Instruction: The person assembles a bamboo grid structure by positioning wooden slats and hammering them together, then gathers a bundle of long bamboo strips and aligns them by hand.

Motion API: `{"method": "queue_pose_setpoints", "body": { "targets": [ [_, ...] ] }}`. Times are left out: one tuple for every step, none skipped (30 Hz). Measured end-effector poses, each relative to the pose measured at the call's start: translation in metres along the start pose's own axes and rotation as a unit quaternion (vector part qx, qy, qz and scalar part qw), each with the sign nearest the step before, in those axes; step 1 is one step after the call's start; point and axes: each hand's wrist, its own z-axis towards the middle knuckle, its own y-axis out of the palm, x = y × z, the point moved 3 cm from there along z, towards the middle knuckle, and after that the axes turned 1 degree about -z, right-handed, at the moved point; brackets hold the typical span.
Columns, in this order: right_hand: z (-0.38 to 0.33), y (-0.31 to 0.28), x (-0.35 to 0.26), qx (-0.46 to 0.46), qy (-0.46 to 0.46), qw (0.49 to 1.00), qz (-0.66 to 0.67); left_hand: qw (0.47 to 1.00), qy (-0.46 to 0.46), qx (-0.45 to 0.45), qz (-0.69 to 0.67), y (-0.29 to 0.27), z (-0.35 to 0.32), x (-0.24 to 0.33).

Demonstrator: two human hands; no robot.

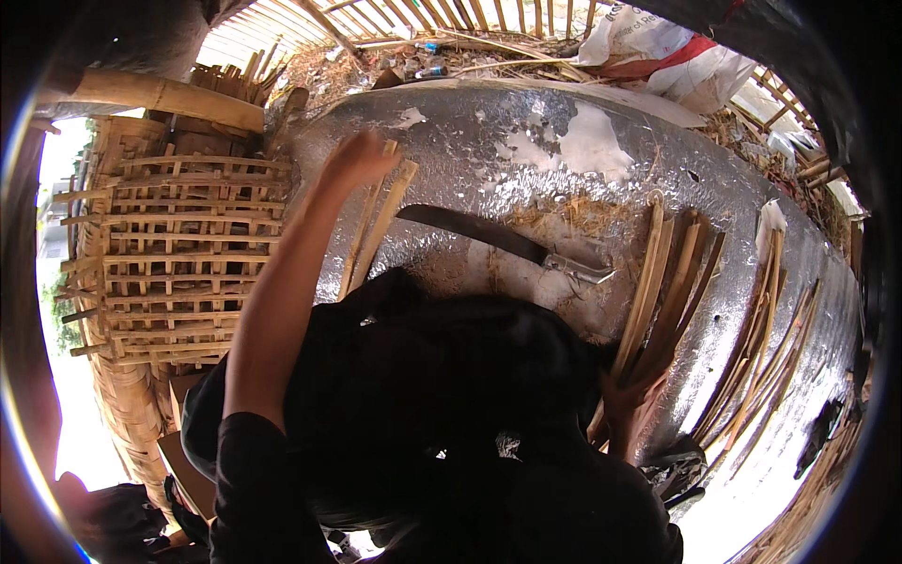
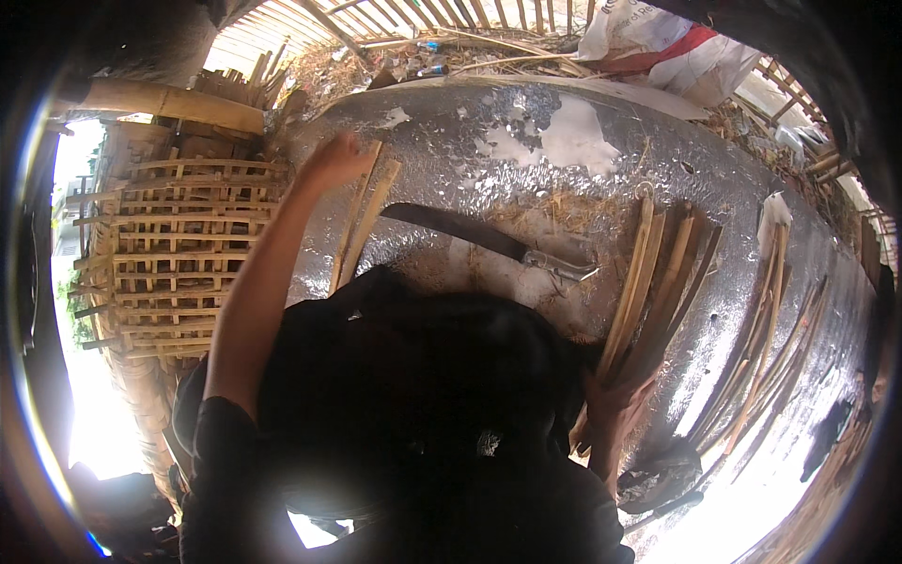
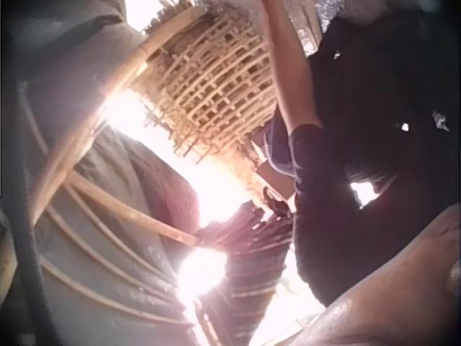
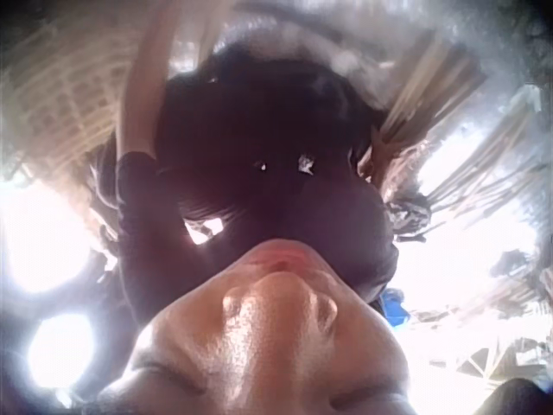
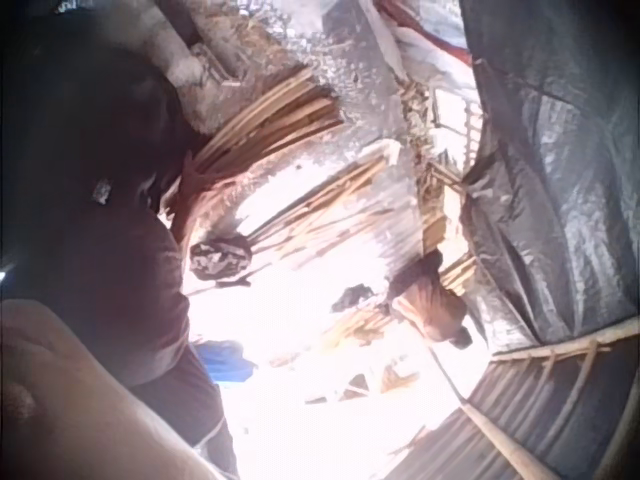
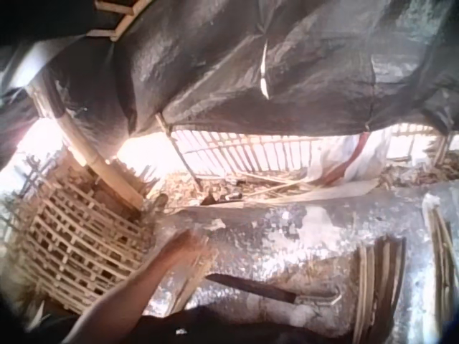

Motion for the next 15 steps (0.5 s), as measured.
{"method": "queue_pose_setpoints", "body": {
  "targets": [
    [-0.002,-0.003,-0.001,0.002,-0.001,1.0,0.009,0.997,-0.016,-0.035,0.069,0.024,-0.007,-0.037],
    [-0.002,-0.002,-0.005,-0.014,0.014,0.999,0.03,0.988,-0.04,-0.065,0.137,0.06,-0.008,-0.093],
    [-0.002,-0.001,-0.006,-0.027,0.037,0.998,0.043,0.981,-0.089,-0.115,0.128,0.093,-0.016,-0.119],
    [-0.001,-0.001,-0.009,-0.021,0.031,0.998,0.05,0.969,-0.139,-0.164,0.119,0.124,-0.027,-0.147],
    [-0.005,-0.003,0.002,-0.017,0.032,0.998,0.045,0.977,-0.144,-0.13,0.088,0.136,-0.037,-0.126],
    [-0.004,-0.006,0.0,-0.016,0.023,0.999,0.044,0.991,-0.103,-0.04,0.076,0.135,-0.05,-0.109],
    [-0.005,-0.01,-0.003,-0.013,0.052,0.998,0.039,0.996,-0.071,-0.028,0.037,0.138,-0.046,-0.109],
    [-0.002,-0.011,-0.006,-0.017,0.046,0.998,0.047,0.999,-0.047,-0.013,0.003,0.137,-0.049,-0.117],
    [-0.002,-0.015,-0.007,-0.041,0.044,0.996,0.069,0.998,-0.054,-0.012,0.003,0.142,-0.048,-0.131],
    [-0.003,-0.018,-0.007,-0.064,0.045,0.993,0.089,0.999,-0.043,0.027,-0.014,0.146,-0.041,-0.144],
    [-0.002,-0.017,-0.008,-0.043,0.019,0.994,0.095,0.997,-0.032,0.068,-0.029,0.141,-0.036,-0.147],
    [-0.001,-0.017,-0.008,-0.045,0.017,0.994,0.095,0.997,-0.035,0.068,-0.03,0.139,-0.033,-0.153],
    [-0.001,-0.017,-0.006,-0.052,0.023,0.992,0.11,0.994,-0.012,0.081,-0.067,0.136,-0.032,-0.158],
    [0.001,-0.018,-0.006,-0.057,0.029,0.99,0.124,0.99,0.014,0.094,-0.104,0.133,-0.032,-0.16],
    [0.001,-0.02,-0.007,-0.059,0.028,0.99,0.125,0.984,0.036,0.139,-0.104,0.131,-0.034,-0.161]
  ]
}}
